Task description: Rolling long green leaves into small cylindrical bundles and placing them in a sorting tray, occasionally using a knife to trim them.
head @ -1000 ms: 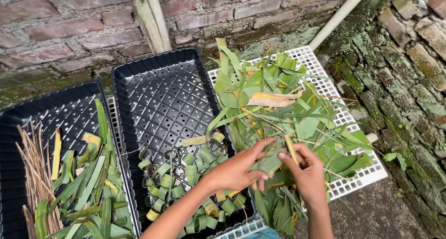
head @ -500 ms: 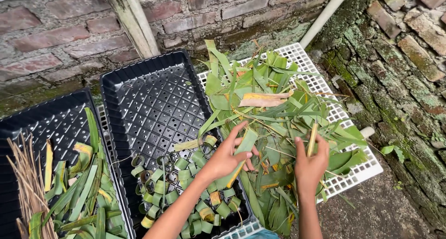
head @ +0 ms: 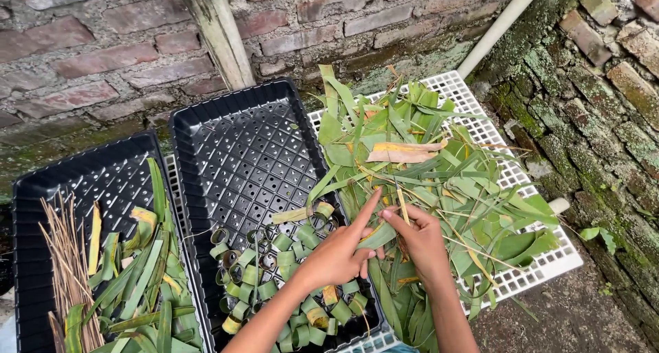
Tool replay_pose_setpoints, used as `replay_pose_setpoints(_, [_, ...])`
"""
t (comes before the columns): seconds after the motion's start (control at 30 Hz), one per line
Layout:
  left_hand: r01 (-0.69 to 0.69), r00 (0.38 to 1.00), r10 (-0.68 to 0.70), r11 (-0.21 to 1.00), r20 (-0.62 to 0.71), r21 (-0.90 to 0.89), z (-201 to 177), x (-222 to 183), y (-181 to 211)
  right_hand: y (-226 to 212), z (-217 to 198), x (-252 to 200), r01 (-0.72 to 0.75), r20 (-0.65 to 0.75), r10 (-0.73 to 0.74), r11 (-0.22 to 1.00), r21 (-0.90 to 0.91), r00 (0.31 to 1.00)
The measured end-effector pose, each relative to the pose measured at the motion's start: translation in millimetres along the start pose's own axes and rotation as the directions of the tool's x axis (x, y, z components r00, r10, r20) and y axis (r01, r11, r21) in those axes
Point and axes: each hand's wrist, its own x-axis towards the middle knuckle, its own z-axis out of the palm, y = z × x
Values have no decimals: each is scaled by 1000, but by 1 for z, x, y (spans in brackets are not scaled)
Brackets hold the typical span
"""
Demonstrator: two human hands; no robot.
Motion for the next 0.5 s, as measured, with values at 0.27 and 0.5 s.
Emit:
replay_pose_setpoints(0.27, [3,1000,-5,997,-28,-75,-11,-13,-15,-5,-15,13,152,-252,-209,962,-229,945])
replay_pose_setpoints(0.5, [-81,992,47,948,-115,-307,-24,-26,-38,-8,-59,36,-8,-367,-366,699,-716,855])
